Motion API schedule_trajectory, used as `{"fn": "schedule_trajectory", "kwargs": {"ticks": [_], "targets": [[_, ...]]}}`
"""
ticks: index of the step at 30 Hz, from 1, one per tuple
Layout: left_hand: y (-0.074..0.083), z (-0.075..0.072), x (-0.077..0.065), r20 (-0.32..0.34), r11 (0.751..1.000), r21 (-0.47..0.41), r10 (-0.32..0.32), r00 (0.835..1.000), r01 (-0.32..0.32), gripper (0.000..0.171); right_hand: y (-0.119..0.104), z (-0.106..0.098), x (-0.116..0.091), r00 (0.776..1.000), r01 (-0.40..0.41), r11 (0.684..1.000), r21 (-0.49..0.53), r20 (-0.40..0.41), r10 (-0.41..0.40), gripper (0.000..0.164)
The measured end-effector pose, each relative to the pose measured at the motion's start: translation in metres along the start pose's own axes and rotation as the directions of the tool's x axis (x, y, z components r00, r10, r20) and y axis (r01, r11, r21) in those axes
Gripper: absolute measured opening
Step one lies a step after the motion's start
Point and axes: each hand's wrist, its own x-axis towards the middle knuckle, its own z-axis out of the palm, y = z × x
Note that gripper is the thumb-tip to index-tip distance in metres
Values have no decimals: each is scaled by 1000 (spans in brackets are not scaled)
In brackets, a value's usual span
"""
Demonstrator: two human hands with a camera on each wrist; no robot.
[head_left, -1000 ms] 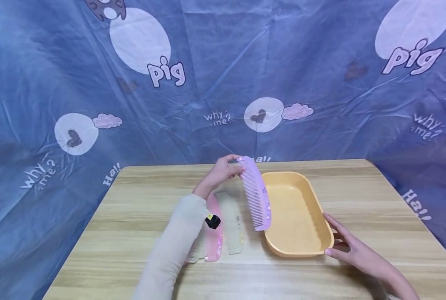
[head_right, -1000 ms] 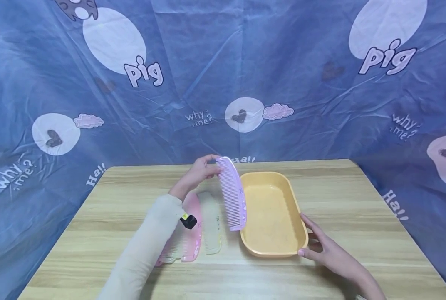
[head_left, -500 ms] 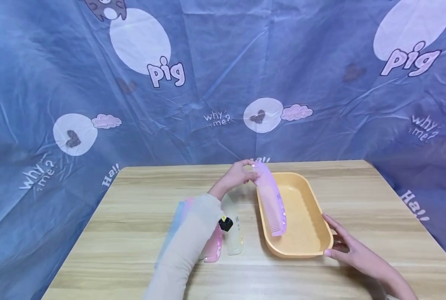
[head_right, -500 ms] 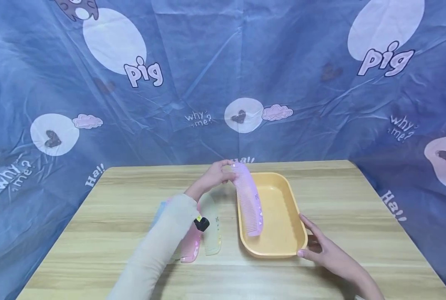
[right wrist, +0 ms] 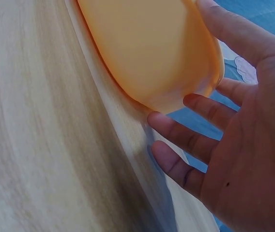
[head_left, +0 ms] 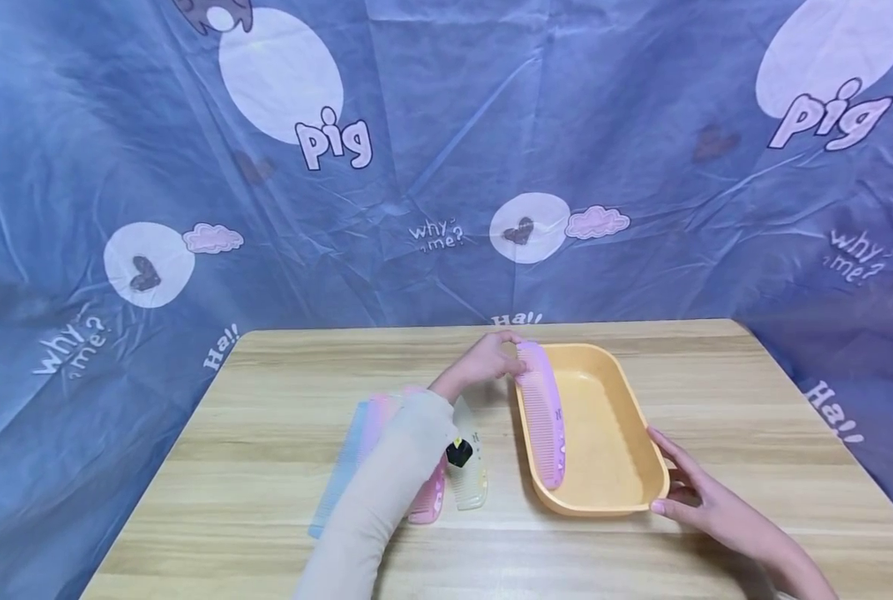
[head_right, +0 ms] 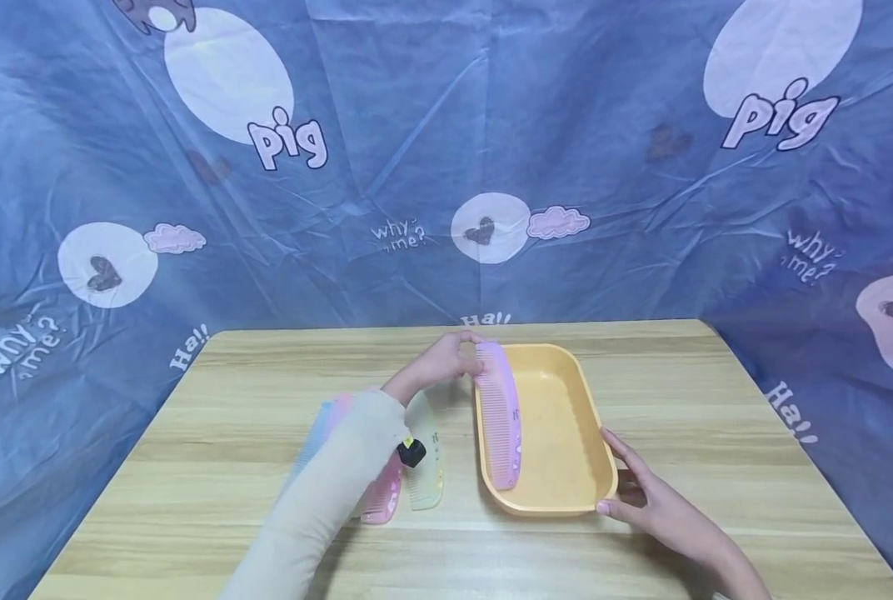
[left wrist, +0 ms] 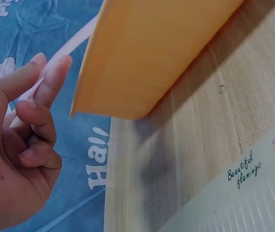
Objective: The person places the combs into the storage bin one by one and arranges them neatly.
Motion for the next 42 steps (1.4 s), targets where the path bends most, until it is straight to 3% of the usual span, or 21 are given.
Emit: {"fn": "schedule_trajectory", "kwargs": {"ticks": [5,12,15,21,30,32,42], "targets": [[0,4,0,2,998,65,4,1000,-4,42,1,-1,1,1000,-20,1000,-2,-5,20,87],[1,6,0,-23,980,200,-10,1000,14,45,4,0,1,1000,24,1000,8,6,-24,89],[2,6,0,-55,953,303,-8,998,24,48,5,0,1,1000,23,1000,7,-3,-23,89],[0,7,1,-83,875,481,-18,996,56,55,6,2,1,1000,26,1000,-3,-8,-26,89],[-3,7,4,-86,807,590,26,996,30,53,7,3,1,1000,26,1000,4,-11,-26,88],[-5,6,3,-80,807,590,25,996,27,53,8,4,1,1000,30,999,11,-8,-30,88],[-12,-6,-2,-68,873,487,38,997,0,48,7,3,2,1000,-3,1000,-12,-11,2,89]]}}
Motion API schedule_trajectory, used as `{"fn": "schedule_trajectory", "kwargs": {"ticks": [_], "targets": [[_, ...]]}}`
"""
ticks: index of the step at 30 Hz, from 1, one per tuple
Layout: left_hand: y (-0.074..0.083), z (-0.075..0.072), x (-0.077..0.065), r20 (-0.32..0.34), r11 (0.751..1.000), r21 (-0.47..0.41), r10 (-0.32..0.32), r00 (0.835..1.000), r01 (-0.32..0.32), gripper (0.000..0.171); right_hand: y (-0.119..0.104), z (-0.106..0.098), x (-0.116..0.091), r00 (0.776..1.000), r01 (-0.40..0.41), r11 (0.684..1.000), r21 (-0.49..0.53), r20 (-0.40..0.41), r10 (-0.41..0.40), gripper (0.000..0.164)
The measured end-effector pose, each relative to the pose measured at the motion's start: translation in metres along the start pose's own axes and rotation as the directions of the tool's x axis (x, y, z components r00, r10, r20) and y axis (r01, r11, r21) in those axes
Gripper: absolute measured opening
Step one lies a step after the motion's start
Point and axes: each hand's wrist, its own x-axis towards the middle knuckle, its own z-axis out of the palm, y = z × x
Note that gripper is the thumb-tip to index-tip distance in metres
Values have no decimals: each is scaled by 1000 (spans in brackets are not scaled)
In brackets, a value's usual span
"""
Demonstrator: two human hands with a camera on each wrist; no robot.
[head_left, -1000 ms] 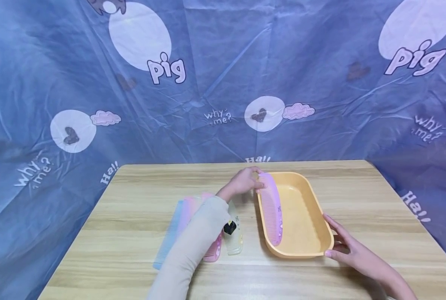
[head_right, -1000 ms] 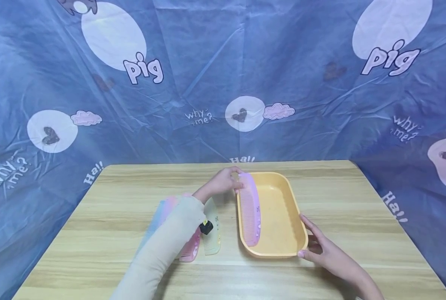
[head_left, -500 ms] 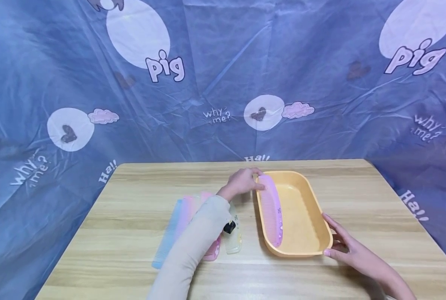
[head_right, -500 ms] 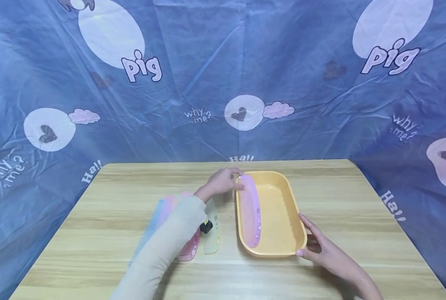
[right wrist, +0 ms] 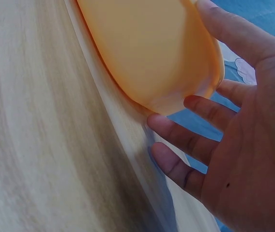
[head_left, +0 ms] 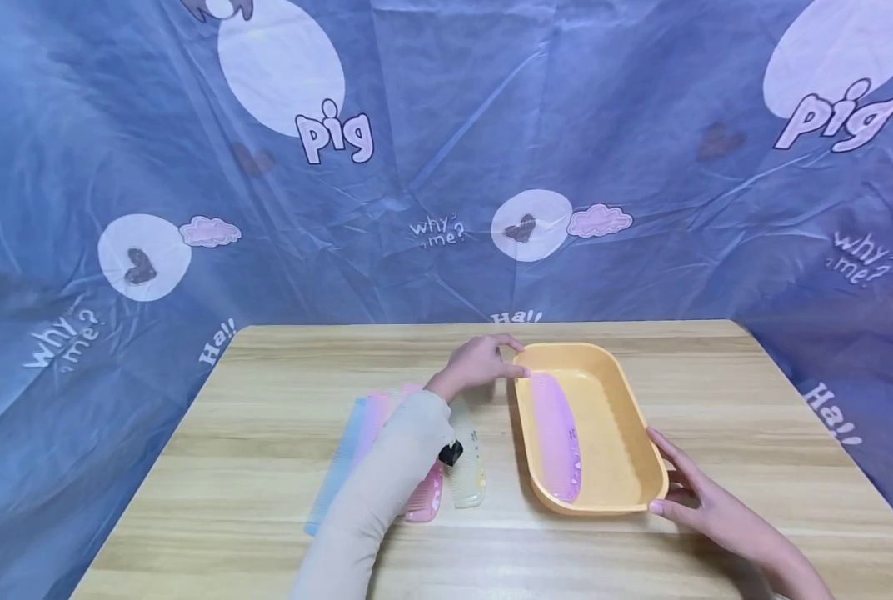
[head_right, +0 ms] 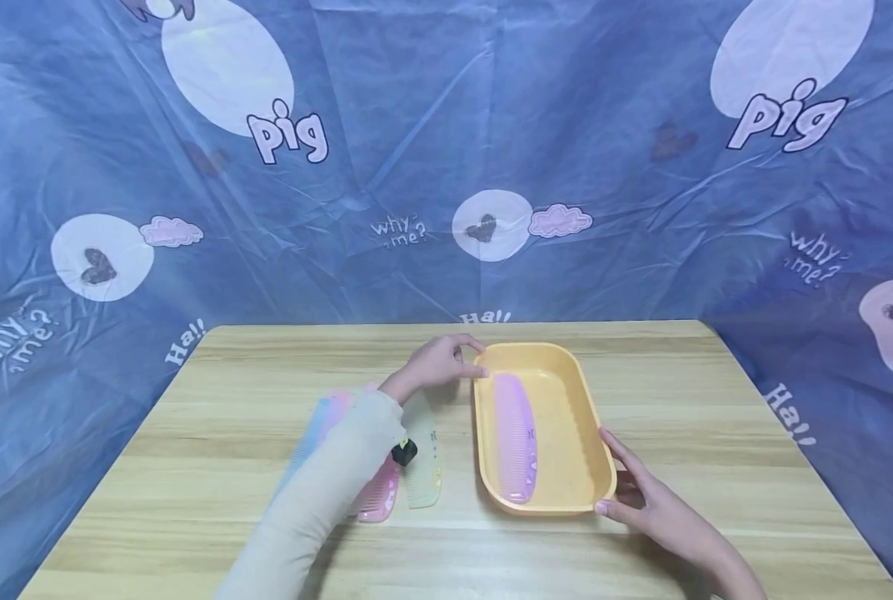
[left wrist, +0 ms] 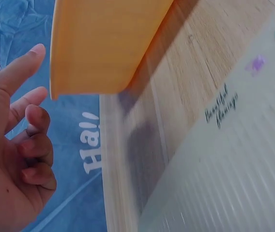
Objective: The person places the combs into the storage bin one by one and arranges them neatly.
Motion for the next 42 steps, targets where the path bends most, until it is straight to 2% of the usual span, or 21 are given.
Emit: {"fn": "schedule_trajectory", "kwargs": {"ticks": [4,9,16,30,42], "targets": [[-6,-4,-2,15,998,-55,-13,1000,14,49,0,-1,0,1000,4,1000,1,3,-4,89],[-11,-13,-4,1,995,-97,-19,1000,19,50,0,-3,1,1000,-1,1000,1,6,1,89],[-19,-23,-11,36,980,-193,-37,999,44,58,2,-3,2,1000,25,1000,5,11,-25,90],[-49,-39,-22,14,979,-204,-12,1000,15,50,0,-2,3,1000,21,1000,0,10,-21,90],[-69,-53,-40,42,974,-215,-62,997,69,57,4,0,5,999,50,999,8,16,-50,91]]}}
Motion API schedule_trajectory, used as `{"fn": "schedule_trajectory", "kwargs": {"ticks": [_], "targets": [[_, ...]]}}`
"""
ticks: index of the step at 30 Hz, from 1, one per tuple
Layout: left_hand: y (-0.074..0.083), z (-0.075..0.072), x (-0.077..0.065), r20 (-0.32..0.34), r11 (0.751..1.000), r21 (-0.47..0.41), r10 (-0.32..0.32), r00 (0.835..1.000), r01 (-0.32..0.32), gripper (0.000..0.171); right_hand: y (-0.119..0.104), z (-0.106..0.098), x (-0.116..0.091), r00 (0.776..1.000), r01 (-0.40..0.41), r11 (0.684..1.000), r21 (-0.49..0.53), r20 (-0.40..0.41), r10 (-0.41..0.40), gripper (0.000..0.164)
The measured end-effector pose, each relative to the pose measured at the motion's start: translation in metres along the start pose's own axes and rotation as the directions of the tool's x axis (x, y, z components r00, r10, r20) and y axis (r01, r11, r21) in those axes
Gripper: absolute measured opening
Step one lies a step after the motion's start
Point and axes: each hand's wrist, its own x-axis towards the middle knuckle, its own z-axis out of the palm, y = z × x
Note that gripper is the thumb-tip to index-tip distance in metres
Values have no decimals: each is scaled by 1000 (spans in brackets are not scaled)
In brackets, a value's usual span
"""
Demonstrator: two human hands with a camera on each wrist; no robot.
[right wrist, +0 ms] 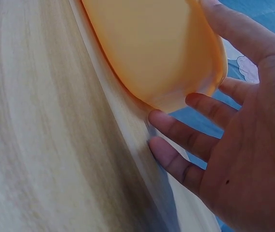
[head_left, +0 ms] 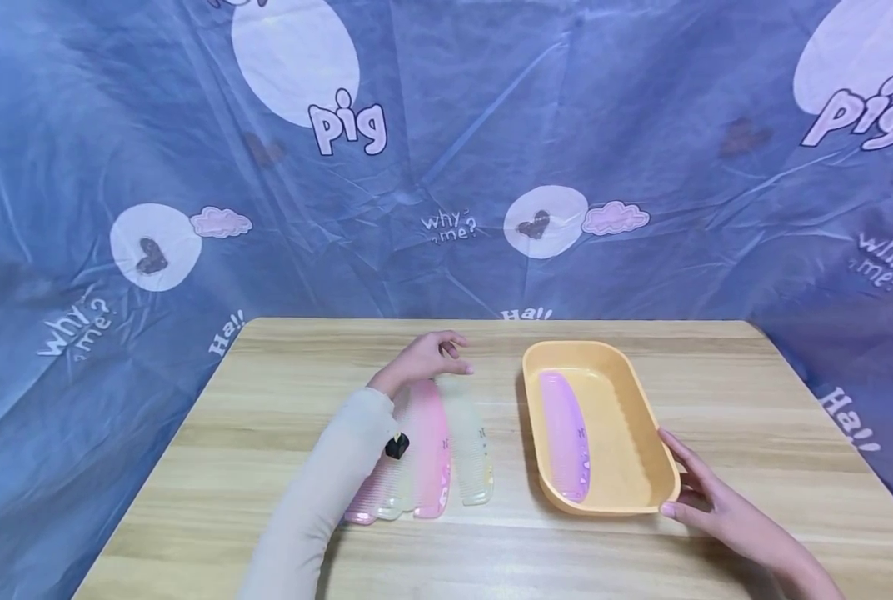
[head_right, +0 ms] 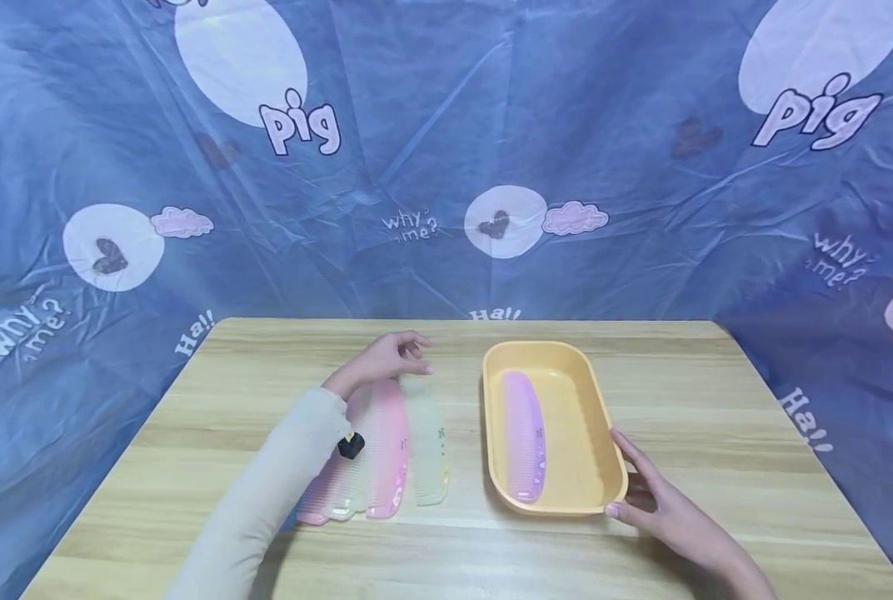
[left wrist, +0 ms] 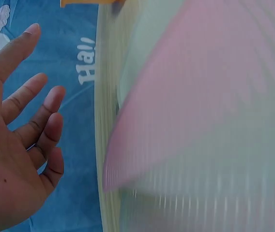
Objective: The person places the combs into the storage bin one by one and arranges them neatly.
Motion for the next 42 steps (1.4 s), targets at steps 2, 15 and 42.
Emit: {"fn": "schedule_trajectory", "kwargs": {"ticks": [2,15,42], "targets": [[-4,-4,-2,-6,1000,-1,-7,1000,7,57,0,0,0,1000,-1,1000,-6,-2,1,91],[-33,-21,-25,27,999,19,-44,999,44,56,-1,1,-1,999,-35,999,-11,0,35,89],[-56,-26,-38,84,986,74,-156,984,150,44,-4,2,-1,994,-109,994,21,25,109,86]]}}
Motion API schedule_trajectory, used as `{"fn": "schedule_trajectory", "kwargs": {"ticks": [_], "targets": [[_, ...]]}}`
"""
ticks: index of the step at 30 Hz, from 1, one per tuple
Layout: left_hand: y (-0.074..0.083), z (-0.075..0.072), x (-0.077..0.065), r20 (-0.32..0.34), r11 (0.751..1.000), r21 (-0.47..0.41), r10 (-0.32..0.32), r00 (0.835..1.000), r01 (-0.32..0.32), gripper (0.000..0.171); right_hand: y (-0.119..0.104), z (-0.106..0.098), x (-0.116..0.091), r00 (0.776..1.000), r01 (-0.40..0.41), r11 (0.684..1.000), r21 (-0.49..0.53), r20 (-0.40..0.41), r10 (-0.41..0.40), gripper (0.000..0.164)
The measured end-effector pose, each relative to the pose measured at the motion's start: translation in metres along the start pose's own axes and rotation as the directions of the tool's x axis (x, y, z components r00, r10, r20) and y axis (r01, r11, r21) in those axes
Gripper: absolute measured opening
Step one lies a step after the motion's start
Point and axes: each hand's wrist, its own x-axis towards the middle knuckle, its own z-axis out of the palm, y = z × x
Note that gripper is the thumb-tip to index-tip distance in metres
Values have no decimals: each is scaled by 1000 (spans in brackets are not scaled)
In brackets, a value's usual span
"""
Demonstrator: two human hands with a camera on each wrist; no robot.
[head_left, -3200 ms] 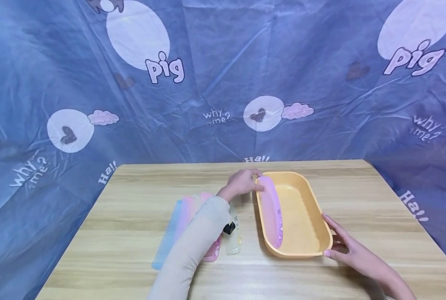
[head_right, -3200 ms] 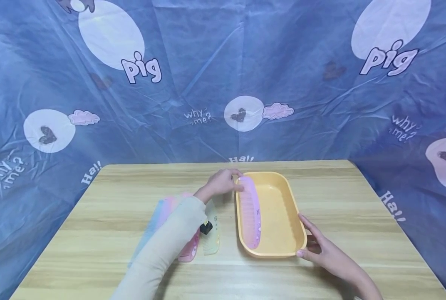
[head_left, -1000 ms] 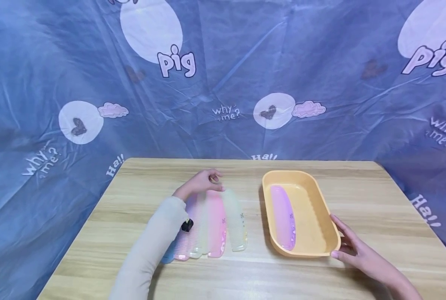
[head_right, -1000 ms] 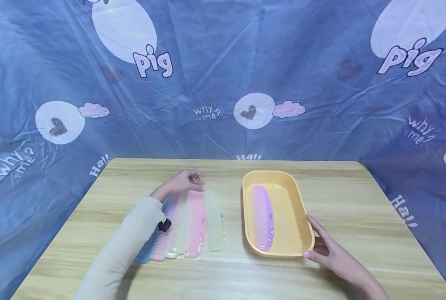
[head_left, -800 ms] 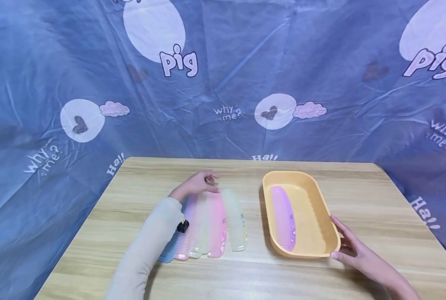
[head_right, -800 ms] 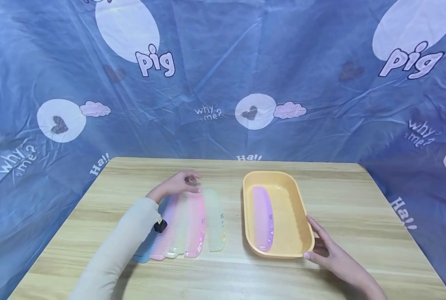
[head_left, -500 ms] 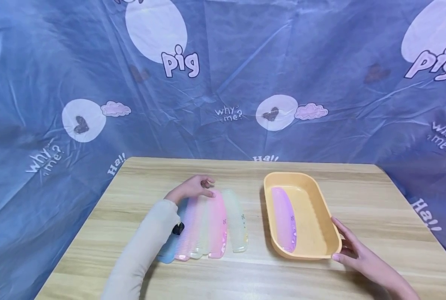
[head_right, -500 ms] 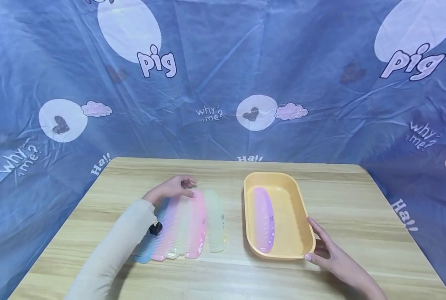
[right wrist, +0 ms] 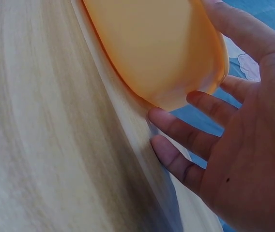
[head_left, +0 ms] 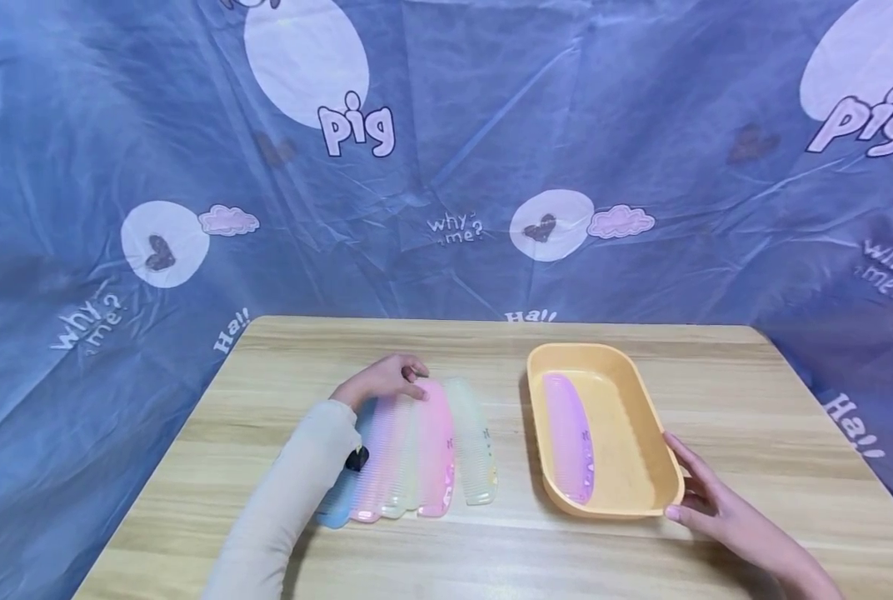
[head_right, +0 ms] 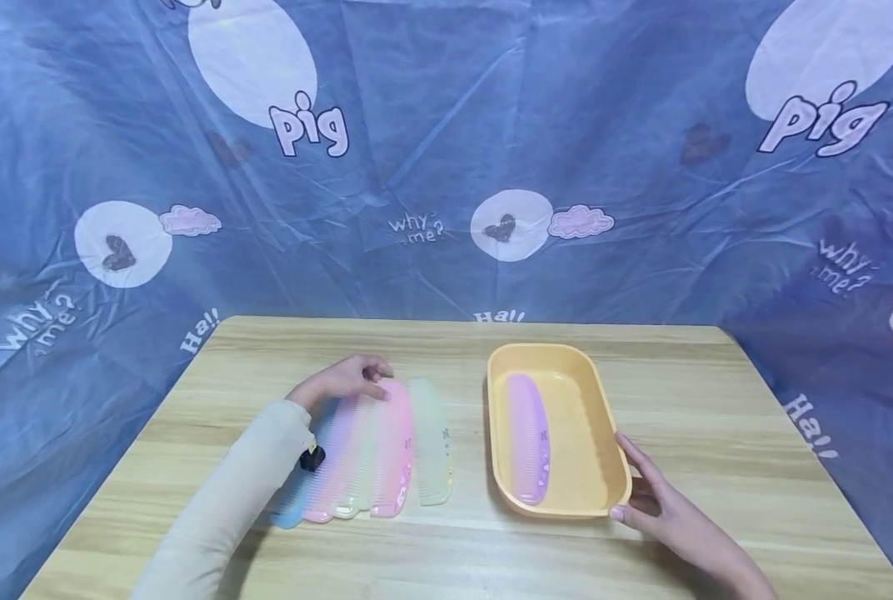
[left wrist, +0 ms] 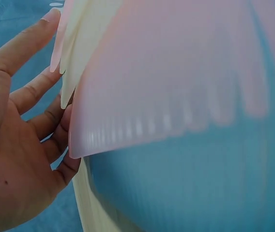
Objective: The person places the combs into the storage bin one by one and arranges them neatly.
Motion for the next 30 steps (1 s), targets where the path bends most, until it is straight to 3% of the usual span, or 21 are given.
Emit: {"fn": "schedule_trajectory", "kwargs": {"ticks": [20,30], "targets": [[-2,-1,0,-8,1000,-26,0,1000,0,32,-1,-1,-2,999,-42,999,9,17,42,85],[1,-2,2,-74,1000,-28,1,997,-3,25,-2,0,-2,1000,-23,1000,5,12,23,85]]}}
